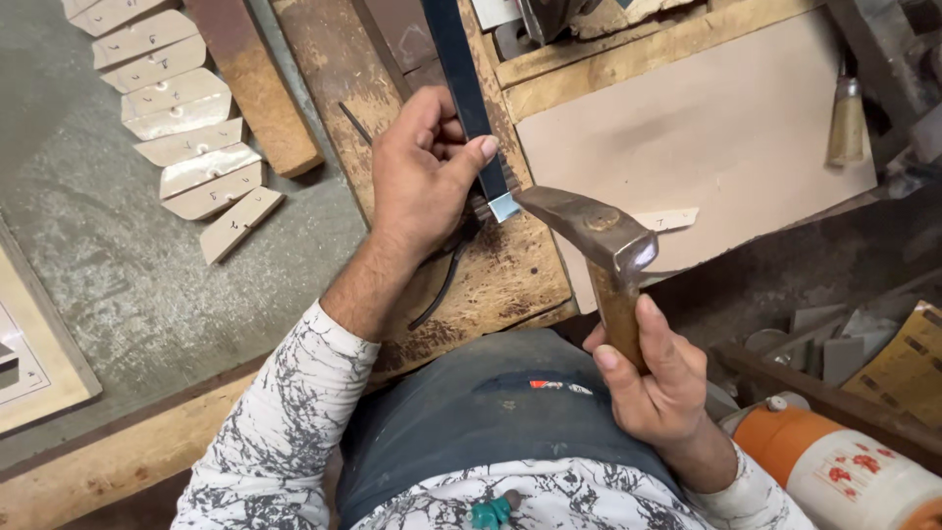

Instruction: The person arranges numbered wooden pieces on a workbench, then uses a hammer and metal strip to attach a small metal bracket to one of the pieces. The person also uses a manual press to bend the metal strip.

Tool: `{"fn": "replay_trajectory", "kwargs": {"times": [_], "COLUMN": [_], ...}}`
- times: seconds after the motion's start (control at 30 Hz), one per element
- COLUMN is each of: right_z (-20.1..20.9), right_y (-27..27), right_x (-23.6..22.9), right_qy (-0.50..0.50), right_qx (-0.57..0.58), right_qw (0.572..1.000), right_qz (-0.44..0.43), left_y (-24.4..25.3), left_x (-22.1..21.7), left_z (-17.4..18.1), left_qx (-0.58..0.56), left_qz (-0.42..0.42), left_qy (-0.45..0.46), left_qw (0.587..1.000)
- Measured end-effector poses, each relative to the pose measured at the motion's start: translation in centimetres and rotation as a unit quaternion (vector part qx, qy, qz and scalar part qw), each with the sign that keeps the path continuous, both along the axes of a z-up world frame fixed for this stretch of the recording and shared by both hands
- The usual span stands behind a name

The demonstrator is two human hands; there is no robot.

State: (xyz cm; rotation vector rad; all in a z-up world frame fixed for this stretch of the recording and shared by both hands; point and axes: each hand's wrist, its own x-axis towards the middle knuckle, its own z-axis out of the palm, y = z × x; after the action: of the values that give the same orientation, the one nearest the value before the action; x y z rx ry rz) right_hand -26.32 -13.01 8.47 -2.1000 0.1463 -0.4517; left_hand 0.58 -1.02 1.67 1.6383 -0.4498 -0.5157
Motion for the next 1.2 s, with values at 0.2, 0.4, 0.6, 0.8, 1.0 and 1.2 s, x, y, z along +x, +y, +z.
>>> {"fn": "replay_trajectory", "kwargs": {"times": [0.2, 0.4, 0.6, 0.8, 1.0, 1.2], "right_z": [-0.7, -0.4, -0.2, 1.3, 0.4, 0.4], "right_y": [1.1, 1.7, 1.0, 1.7, 1.2, 0.9], "right_x": [1.5, 0.2, 1.2, 1.5, 1.6, 0.9], "right_qy": [0.025, -0.012, 0.032, -0.065, 0.045, -0.071], "right_qx": [-0.068, 0.074, -0.077, 0.019, -0.075, 0.011], "right_qw": [0.997, 0.996, 0.997, 0.997, 0.996, 0.997], "right_qz": [-0.004, -0.048, -0.005, -0.023, -0.012, 0.026], "left_y": [0.3, 0.2, 0.2, 0.1, -0.1, 0.1], "left_x": [0.1, 0.4, 0.4, 0.5, 0.5, 0.3], "left_z": [-0.4, -0.7, -0.8, -0.8, -0.8, -1.2], "left_qx": [-0.056, -0.051, -0.085, -0.03, -0.075, -0.048], "left_qz": [-0.005, -0.008, -0.015, -0.015, -0.016, -0.012], "left_qy": [0.022, -0.007, 0.009, -0.013, 0.027, -0.016], "left_qw": [0.998, 0.999, 0.996, 0.999, 0.997, 0.999]}}
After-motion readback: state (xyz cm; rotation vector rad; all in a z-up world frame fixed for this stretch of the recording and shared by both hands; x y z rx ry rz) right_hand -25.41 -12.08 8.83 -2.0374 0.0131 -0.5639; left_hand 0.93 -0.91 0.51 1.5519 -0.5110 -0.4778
